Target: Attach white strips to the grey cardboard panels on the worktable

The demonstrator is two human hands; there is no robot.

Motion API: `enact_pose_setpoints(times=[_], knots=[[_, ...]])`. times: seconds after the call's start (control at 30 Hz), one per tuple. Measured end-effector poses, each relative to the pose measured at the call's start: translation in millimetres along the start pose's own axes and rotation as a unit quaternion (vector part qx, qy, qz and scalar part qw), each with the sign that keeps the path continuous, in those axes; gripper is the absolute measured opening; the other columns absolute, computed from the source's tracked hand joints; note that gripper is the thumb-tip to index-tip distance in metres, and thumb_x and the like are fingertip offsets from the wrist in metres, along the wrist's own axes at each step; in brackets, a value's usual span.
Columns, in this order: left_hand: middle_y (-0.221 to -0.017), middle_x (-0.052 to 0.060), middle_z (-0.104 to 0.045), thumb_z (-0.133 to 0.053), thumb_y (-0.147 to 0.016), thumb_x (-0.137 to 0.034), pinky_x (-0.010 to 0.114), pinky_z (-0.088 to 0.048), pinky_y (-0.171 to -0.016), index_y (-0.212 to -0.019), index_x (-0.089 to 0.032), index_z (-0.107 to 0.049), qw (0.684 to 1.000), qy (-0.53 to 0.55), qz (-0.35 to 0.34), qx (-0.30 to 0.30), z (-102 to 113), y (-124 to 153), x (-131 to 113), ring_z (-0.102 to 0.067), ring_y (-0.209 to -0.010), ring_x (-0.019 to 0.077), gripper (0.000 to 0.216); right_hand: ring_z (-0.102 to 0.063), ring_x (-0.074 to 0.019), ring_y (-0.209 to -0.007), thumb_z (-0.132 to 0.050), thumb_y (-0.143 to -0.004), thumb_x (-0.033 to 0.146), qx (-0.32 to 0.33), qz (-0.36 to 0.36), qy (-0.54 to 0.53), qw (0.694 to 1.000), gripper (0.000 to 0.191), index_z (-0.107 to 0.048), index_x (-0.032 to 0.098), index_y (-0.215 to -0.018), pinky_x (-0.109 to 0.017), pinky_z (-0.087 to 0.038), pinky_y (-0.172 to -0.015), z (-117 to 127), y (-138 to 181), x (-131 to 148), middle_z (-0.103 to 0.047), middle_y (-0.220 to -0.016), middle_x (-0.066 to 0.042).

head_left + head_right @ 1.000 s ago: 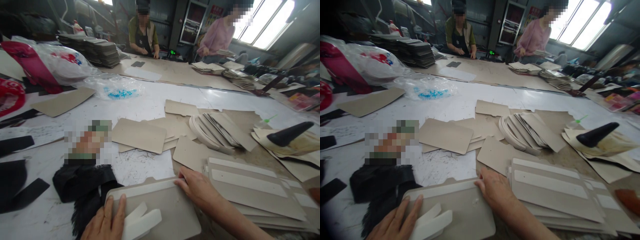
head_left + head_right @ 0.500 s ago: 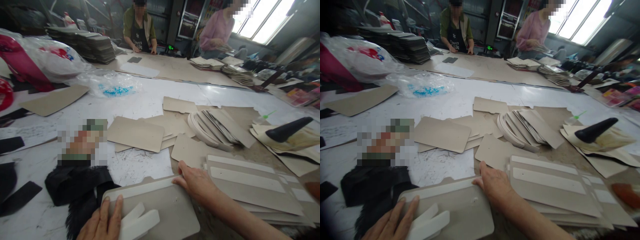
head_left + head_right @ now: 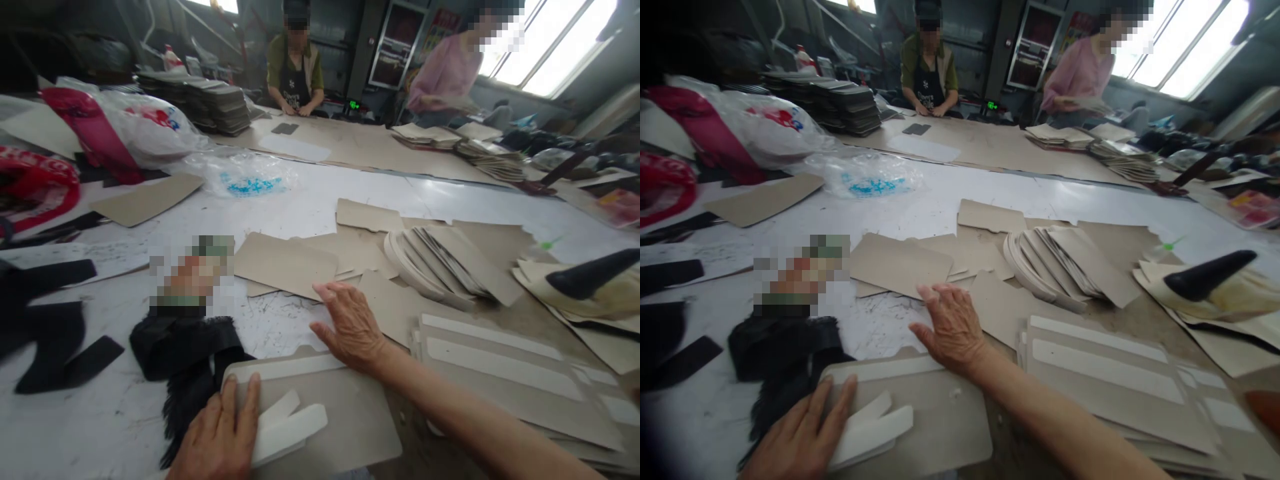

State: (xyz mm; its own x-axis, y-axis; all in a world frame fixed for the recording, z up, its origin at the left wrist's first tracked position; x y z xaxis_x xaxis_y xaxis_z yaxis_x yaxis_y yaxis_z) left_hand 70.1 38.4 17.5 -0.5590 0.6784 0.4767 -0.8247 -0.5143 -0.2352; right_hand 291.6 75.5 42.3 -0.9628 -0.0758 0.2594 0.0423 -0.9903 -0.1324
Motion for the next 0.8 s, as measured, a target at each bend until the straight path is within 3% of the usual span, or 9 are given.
enact_pose_setpoints(times=[0.17, 0.3, 0.5, 0.67, 0.8], knots=[[-0.11, 0.023, -0.064, -0.049, -0.079, 0.0, 0.036, -0.051, -0.075, -0.116, -0.007, -0.057, 0.999, 0.005, 0.037, -0.004, 8, -2, 1, -0.065, -0.086, 0.0251, 0.038, -0.027, -0.0328, -0.128, -0.045, -0.09, 0.043, -0.02, 0.062, 0.001, 0.998, 0.055, -0.039, 0.019, -0.139, -0.052, -0.017, -0.105, -26, -6, 6, -0.038, -0.137, -0.016], [-0.115, 0.024, -0.061, -0.045, -0.081, 0.0, 0.039, -0.049, -0.08, -0.121, -0.005, -0.051, 0.998, 0.009, 0.065, 0.017, 2, 1, -4, -0.064, -0.093, 0.0274, 0.04, -0.028, -0.0318, -0.128, -0.041, -0.092, 0.044, -0.025, 0.082, 0.028, 0.996, 0.057, -0.035, 0.017, -0.142, -0.051, -0.02, -0.105, -26, -10, 23, -0.039, -0.137, -0.016], [-0.116, 0.022, -0.061, -0.042, -0.08, 0.001, 0.039, -0.048, -0.084, -0.115, -0.002, -0.053, 0.993, 0.031, 0.117, 0.013, -1, 4, -8, -0.062, -0.098, 0.027, 0.037, -0.021, -0.0305, -0.134, -0.041, -0.092, 0.046, 0.009, 0.148, 0.039, 0.988, 0.054, -0.036, 0.024, -0.141, -0.05, -0.013, -0.108, -35, -18, 56, -0.034, -0.145, -0.013], [-0.117, 0.02, -0.061, -0.037, -0.08, 0.003, 0.04, -0.049, -0.084, -0.112, -0.004, -0.054, 0.975, 0.149, 0.165, -0.03, 1, 10, 6, -0.059, -0.098, 0.0251, 0.038, -0.02, -0.0302, -0.135, -0.042, -0.092, 0.045, -0.003, 0.163, 0.038, 0.986, 0.056, -0.031, 0.025, -0.144, -0.049, -0.012, -0.109, -39, -32, 79, -0.031, -0.146, -0.012], [-0.112, 0.013, -0.063, -0.033, -0.071, 0.009, 0.032, -0.052, -0.08, -0.115, -0.005, -0.053, 0.948, 0.257, 0.185, -0.038, 8, 10, 20, -0.057, -0.091, 0.0198, 0.05, -0.021, -0.0311, -0.135, -0.04, -0.093, 0.044, 0.007, 0.192, 0.051, 0.98, 0.054, -0.031, 0.026, -0.143, -0.05, -0.009, -0.109, -49, -40, 95, -0.033, -0.146, -0.011]])
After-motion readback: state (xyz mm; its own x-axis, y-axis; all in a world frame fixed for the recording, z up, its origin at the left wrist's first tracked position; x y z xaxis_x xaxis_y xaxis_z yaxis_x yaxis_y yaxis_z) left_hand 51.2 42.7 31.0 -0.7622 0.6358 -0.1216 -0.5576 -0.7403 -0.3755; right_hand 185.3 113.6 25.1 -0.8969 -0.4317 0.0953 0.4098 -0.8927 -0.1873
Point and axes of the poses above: each hand's wrist, its own y-axis away from the middle knuckle, its own z-axis out of the back of the hand, x = y × z, the point moved 5 cm from there along -y, towards the middle knuckle
